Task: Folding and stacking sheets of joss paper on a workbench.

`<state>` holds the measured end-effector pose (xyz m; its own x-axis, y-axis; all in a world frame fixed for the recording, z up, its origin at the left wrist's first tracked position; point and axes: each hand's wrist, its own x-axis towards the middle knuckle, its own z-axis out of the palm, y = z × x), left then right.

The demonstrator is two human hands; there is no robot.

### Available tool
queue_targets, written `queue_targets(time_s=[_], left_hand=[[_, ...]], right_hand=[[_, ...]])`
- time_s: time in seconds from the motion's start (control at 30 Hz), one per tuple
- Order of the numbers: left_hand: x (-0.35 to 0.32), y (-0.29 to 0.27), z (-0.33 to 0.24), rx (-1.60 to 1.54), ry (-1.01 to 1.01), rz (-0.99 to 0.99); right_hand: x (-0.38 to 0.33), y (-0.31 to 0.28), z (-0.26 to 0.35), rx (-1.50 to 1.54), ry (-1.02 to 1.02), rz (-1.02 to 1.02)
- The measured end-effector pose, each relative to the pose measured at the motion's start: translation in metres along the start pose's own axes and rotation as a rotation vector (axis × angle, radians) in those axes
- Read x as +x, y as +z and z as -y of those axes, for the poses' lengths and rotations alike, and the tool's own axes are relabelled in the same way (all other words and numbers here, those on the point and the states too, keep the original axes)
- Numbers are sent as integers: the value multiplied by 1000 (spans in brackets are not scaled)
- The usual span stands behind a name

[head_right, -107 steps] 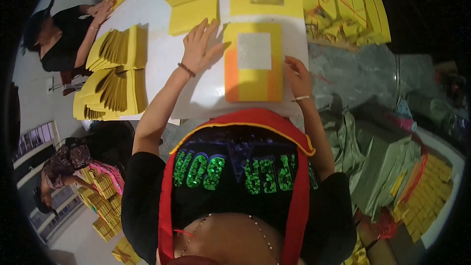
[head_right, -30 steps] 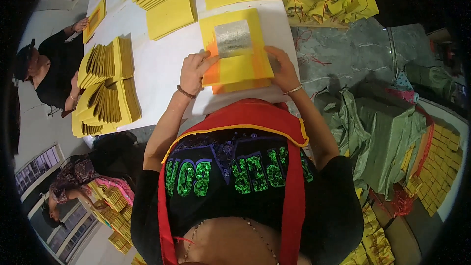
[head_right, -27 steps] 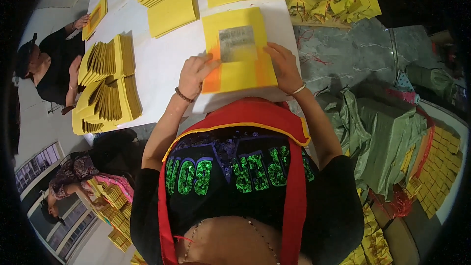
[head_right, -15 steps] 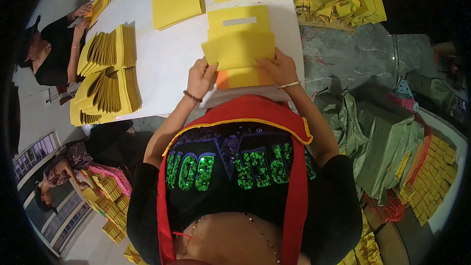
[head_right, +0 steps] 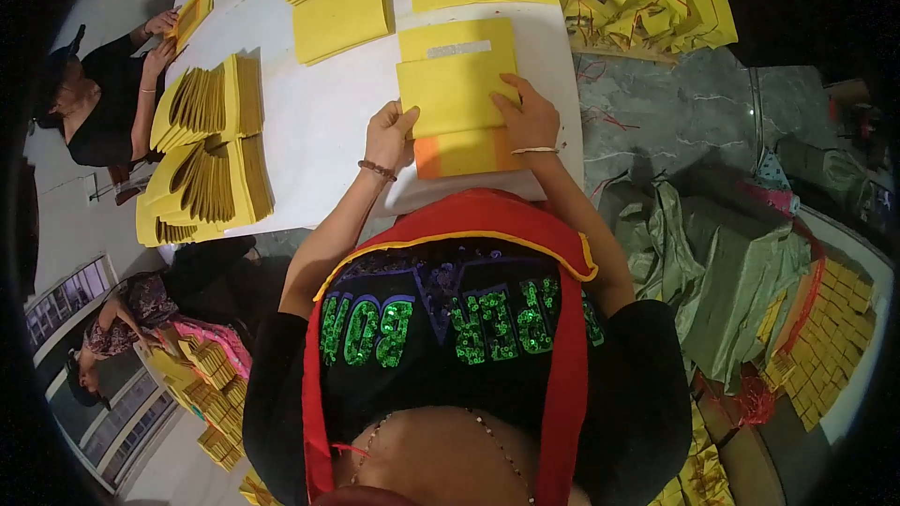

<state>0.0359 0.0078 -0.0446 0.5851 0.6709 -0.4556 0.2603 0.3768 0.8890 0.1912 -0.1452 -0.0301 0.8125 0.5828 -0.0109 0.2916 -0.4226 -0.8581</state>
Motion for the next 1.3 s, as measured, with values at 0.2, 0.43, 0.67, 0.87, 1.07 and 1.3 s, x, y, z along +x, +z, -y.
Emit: queue_targets(time_s=[0.2, 0.43, 0.67, 0.87, 1.07, 1.3], left_hand=[[-4, 0, -6, -70, 61, -11], [-18, 1, -40, 644, 654, -174], [3, 49, -44, 1303, 1019, 123], [10, 46, -33, 1441, 905, 215], [19, 41, -29, 1144, 919, 219], [17, 10, -42, 395, 757, 195]], right_hand=[[1, 0, 5, -78, 3, -32], [5, 3, -1, -143, 30, 22], [6, -1, 4, -17, 117, 99], [2, 3, 37, -650, -451, -9], [3, 26, 16, -474, -555, 140], [1, 29, 27, -646, -576, 176]])
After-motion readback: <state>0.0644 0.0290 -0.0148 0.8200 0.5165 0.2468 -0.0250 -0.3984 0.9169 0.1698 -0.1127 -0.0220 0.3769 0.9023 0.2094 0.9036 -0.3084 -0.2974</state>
